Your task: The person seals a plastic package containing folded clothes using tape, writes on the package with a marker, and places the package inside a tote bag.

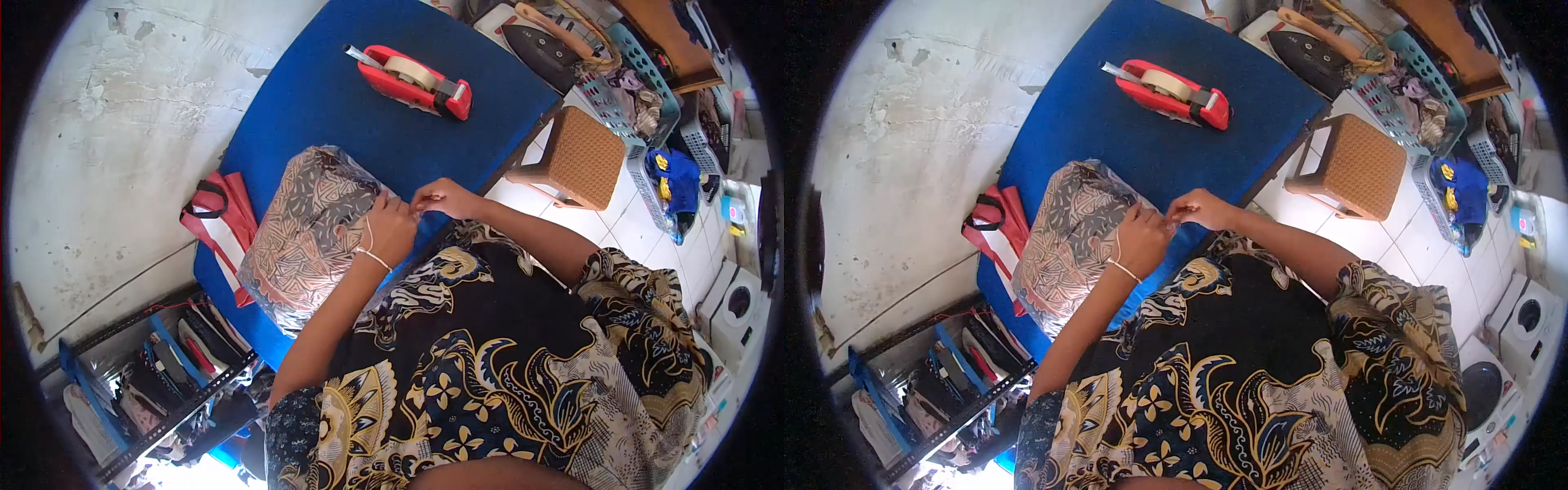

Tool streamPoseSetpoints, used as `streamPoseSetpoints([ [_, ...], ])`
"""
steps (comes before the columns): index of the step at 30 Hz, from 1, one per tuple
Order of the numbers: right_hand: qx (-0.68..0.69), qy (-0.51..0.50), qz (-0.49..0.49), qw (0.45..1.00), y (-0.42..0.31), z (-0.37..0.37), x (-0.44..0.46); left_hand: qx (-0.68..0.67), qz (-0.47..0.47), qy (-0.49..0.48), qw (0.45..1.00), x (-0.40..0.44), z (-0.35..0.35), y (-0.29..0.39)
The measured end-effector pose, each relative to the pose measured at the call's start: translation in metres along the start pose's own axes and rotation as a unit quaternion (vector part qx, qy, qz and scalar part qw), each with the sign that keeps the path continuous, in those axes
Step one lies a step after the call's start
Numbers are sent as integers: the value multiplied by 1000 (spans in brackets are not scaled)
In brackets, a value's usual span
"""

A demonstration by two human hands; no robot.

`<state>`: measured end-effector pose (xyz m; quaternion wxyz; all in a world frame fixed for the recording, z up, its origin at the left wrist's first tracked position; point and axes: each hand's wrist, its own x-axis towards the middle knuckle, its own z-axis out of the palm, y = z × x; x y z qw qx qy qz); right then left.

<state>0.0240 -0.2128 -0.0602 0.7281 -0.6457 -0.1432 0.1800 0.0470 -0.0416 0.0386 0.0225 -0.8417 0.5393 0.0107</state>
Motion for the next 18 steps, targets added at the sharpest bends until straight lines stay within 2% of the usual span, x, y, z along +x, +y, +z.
streamPoseSetpoints([
  [1,38,-17,-19,999,7,1,8,7,6,59,998,2,-2,-1],
  [2,36,-17,-20,999,14,2,15,8,7,61,998,3,-5,0],
  [4,93,-23,48,994,16,6,27,11,-76,98,992,8,-21,4],
  [5,91,-22,48,994,16,5,31,11,-75,100,992,7,-21,5],
  [7,-5,-64,98,993,-2,2,35,18,-147,-3,989,3,-19,6],
  [8,-9,-64,98,993,-11,0,33,18,-147,1,989,2,-15,7],
  [10,-271,6,82,959,-46,-2,29,24,-168,-7,985,2,-6,7],
  [11,-334,112,-47,935,-54,-9,27,24,-169,-3,985,0,-5,7],
  [12,-386,214,-176,880,-61,-21,25,20,-170,-6,985,0,-5,7],
  [14,-407,390,-168,809,-81,-55,25,13,-174,-6,985,1,-5,7],
  [16,-416,508,-146,740,-85,-94,36,15,-172,-16,985,0,-6,8],
  [17,-419,507,-147,739,-78,-111,40,14,-172,-13,985,0,-5,8],
  [18,-459,438,-80,768,-64,-126,44,17,-170,-5,985,-1,-3,9],
])
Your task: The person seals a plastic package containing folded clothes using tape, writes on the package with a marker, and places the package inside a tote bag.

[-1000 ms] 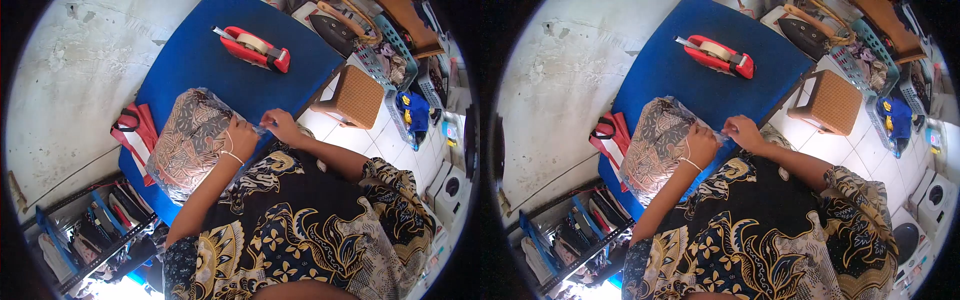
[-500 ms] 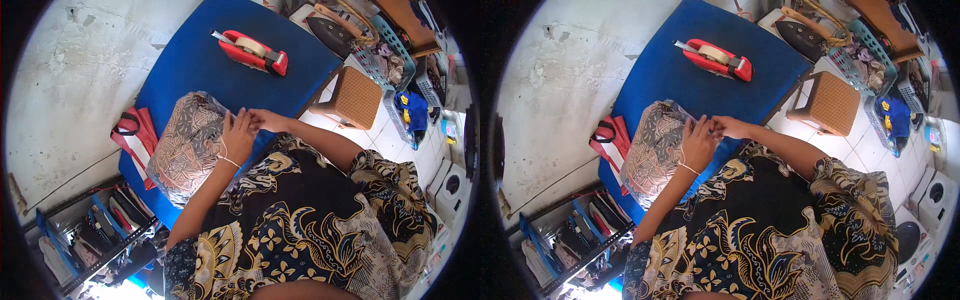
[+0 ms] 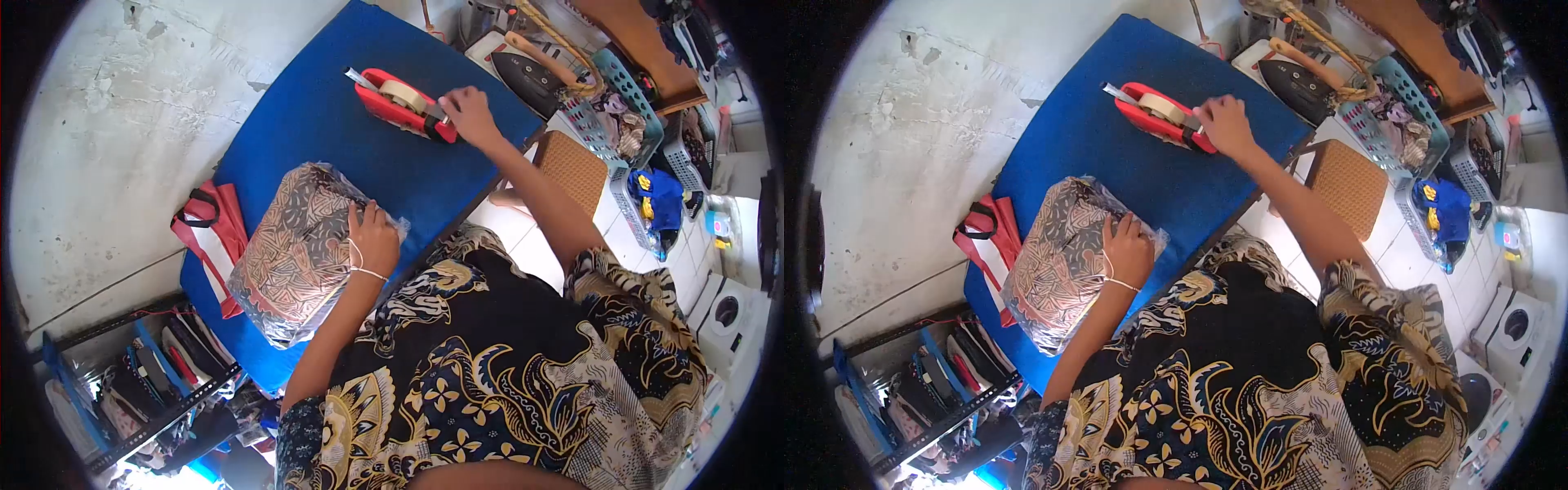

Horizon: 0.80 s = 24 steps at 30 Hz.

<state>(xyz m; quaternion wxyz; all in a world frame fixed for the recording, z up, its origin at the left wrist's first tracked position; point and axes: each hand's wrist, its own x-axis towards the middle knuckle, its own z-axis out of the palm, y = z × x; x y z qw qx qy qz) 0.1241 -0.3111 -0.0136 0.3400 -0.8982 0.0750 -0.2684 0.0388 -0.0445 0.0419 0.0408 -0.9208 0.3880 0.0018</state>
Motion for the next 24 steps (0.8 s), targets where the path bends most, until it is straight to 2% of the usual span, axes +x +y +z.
streamPoseSetpoints([
  [1,-41,-99,4,994,0,0,6,3,1,9,1000,1,1,-2],
  [2,-41,-97,1,994,2,-2,13,5,0,12,1000,2,3,-3],
  [3,65,-226,111,966,-12,-14,26,1,1,22,1000,2,3,-5],
  [4,168,-347,219,896,-20,-21,31,-3,3,29,1000,1,4,-5],
  [5,168,-347,219,896,-11,-18,24,-3,2,29,1000,0,4,-4],
  [6,388,-263,245,848,4,-13,11,-6,2,33,999,0,5,-5],
  [7,586,-165,258,750,10,-11,3,-8,0,37,999,-1,5,-5],
  [8,586,-168,259,749,16,-10,-9,-9,-2,35,999,-2,5,-5],
  [10,537,-51,380,752,14,-16,-27,-7,-6,39,999,0,4,-3],
  [11,535,-52,384,751,15,-20,-31,-10,-7,36,999,-1,3,-2],
  [13,397,-121,386,824,10,-34,-29,-19,-3,44,999,0,0,-1],
  [14,397,-122,390,822,15,-33,-29,-20,-3,40,999,1,2,-1],
  [16,341,-257,387,818,27,-30,-30,-19,-8,52,998,0,5,-1],
  [17,342,-257,389,816,32,-30,-37,-18,-7,49,999,-3,4,-1],
  [19,212,-429,250,842,35,-31,-38,-5,-5,41,999,0,1,-2],
  [20,274,-461,140,832,34,-25,-39,-4,-10,40,999,2,1,-3],
  [21,278,-467,146,827,18,-24,-45,-5,-16,34,999,0,2,-1],
  [22,290,-458,-49,839,-4,-23,-46,-6,-21,31,999,0,3,0],
  [23,291,-428,-244,820,-22,-21,-45,-7,-19,27,999,-1,3,1],
  [24,293,-427,-243,821,-37,-16,-44,-12,-17,34,999,-1,2,1],
])
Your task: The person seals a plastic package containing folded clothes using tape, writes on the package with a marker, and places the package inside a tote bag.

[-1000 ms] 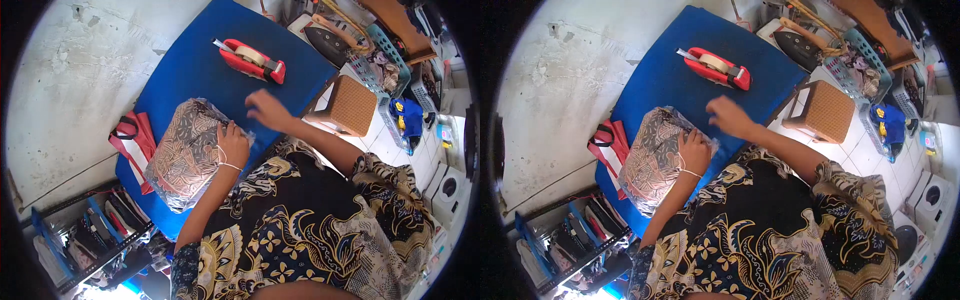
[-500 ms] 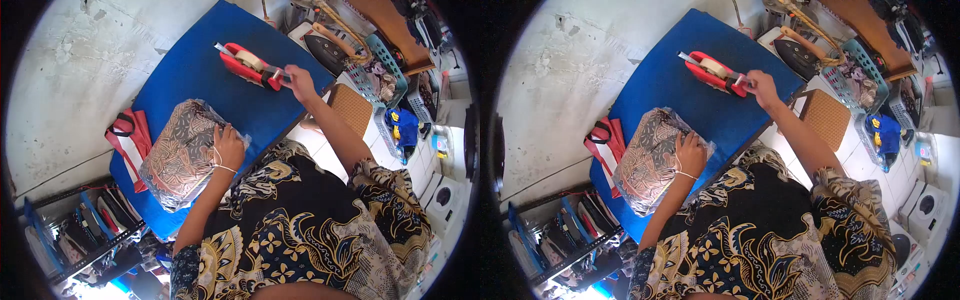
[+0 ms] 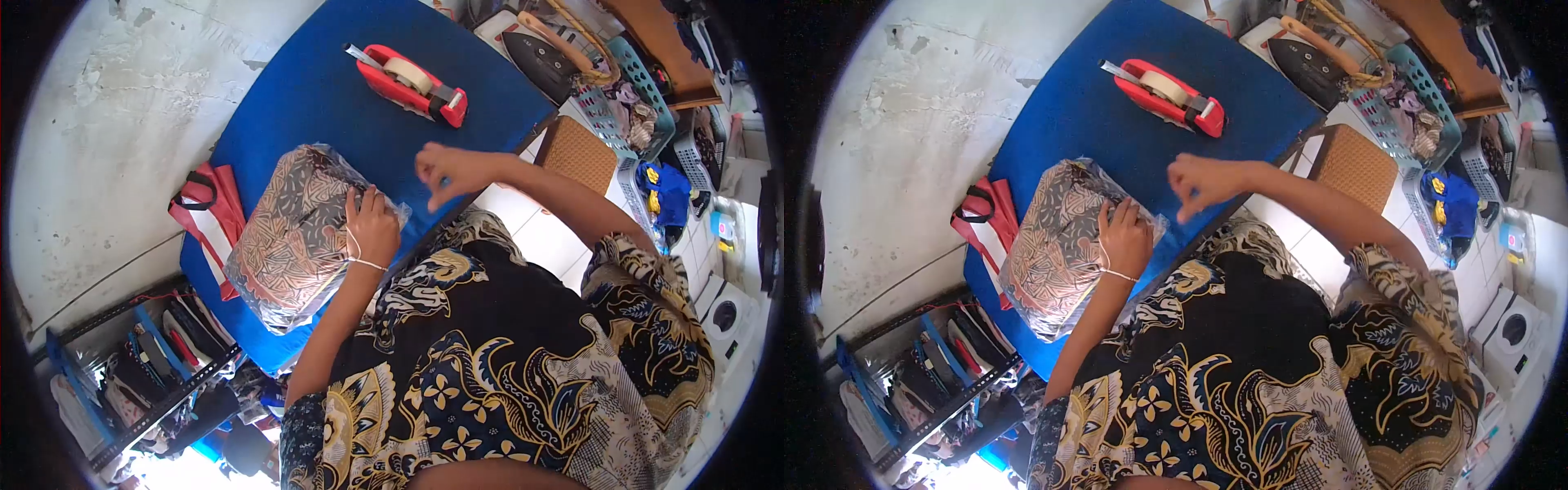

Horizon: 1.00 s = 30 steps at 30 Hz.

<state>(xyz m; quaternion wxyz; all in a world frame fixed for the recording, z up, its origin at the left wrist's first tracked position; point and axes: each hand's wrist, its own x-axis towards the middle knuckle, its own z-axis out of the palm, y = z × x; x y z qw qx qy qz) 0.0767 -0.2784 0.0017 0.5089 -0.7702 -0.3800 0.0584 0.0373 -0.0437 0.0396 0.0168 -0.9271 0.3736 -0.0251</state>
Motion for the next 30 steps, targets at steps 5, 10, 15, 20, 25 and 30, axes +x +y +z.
streamPoseSetpoints([
  [5,-100,-197,-23,975,26,46,54,0,-4,7,1000,1,-2,0],
  [10,-52,-309,125,941,37,45,86,-15,-24,2,1000,3,-4,2],
  [15,-81,-110,74,988,29,54,54,-17,-43,12,999,6,-5,2],
  [20,-35,154,48,986,3,95,14,-23,-46,-21,998,7,-11,2],
  [25,66,203,167,963,7,121,31,-8,-39,-14,999,5,-6,0],
  [30,-24,251,121,960,25,102,43,-42,-60,-5,997,6,-5,-2],
])
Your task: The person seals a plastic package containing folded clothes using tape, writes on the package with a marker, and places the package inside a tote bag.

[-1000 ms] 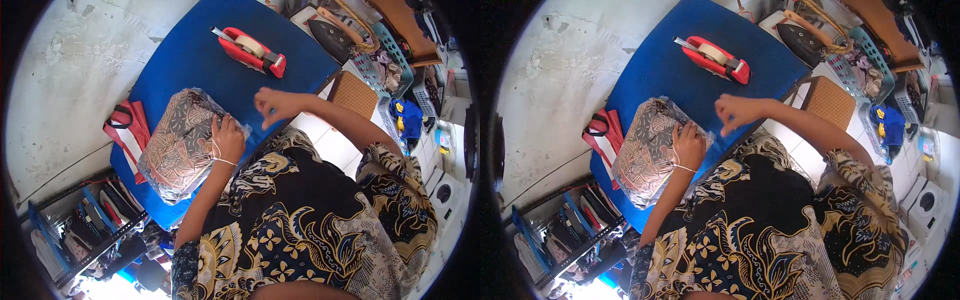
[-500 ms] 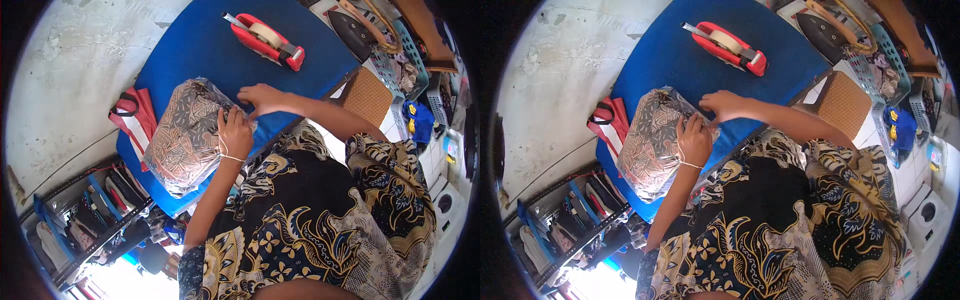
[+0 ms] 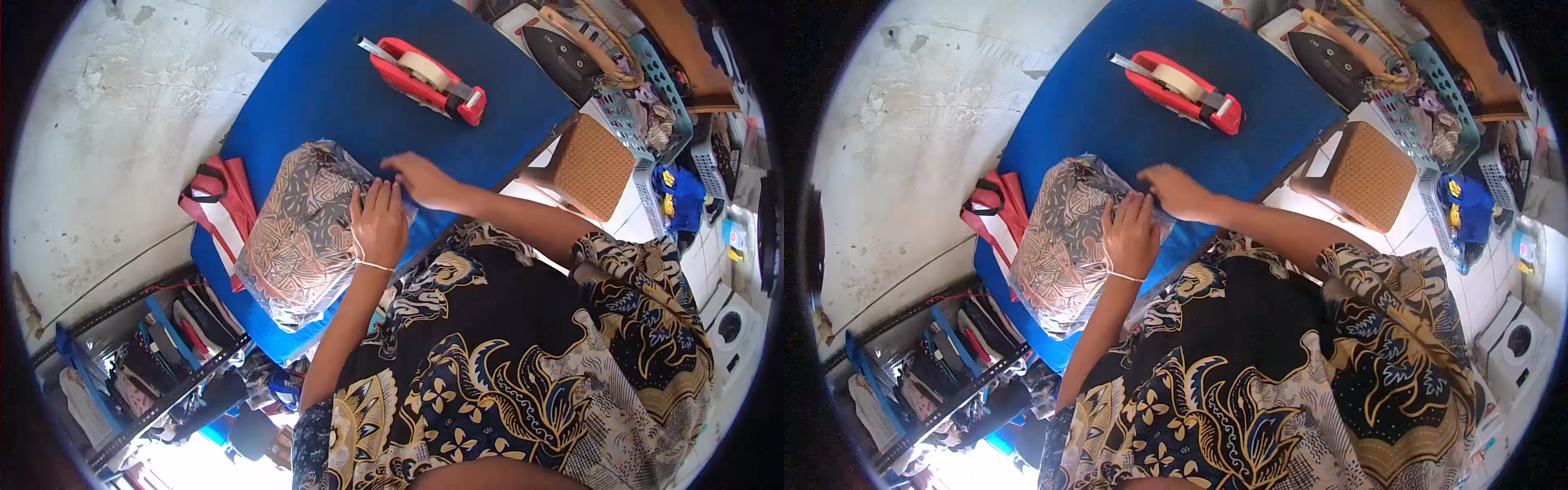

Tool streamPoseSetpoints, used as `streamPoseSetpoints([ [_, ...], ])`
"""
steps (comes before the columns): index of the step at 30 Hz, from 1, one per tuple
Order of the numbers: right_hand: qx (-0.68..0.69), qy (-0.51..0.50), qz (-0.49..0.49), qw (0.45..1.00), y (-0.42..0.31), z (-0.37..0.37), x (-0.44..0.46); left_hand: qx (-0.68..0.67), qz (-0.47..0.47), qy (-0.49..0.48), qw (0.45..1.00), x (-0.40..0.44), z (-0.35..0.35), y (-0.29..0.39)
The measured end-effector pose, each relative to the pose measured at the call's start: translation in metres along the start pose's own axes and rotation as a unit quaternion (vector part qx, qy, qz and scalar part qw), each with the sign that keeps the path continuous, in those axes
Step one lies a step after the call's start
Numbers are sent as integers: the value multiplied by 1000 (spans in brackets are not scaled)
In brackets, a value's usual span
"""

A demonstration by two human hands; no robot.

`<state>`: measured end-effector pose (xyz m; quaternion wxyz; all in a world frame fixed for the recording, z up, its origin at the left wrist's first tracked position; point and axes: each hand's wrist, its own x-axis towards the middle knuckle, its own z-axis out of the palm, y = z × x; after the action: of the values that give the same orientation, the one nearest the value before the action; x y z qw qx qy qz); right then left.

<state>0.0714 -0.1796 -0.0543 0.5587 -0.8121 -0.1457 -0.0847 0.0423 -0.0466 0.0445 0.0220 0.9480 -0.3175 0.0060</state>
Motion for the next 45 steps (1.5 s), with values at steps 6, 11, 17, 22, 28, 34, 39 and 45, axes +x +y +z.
streamPoseSetpoints([
  [6,-224,271,23,936,-15,-131,47,-44,-47,132,989,-4,-47,-12],
  [11,-214,26,144,966,31,-153,56,-17,-173,229,958,-19,-63,-82],
  [17,335,147,259,894,12,-159,24,-12,-273,142,951,-35,-39,-104],
  [22,287,186,344,874,11,-168,-8,7,-269,158,950,-33,-38,-102],
  [28,92,-89,448,885,38,-171,-17,16,-275,152,949,-33,-39,-101],
  [34,-111,-324,-145,928,16,-120,-13,36,-272,150,950,-33,-38,-98],
  [39,-240,-358,-293,853,-34,-78,31,35,-274,145,950,-33,-42,-95],
  [45,-249,-339,-401,814,-13,-37,56,13,-269,154,951,-33,-43,-93],
])
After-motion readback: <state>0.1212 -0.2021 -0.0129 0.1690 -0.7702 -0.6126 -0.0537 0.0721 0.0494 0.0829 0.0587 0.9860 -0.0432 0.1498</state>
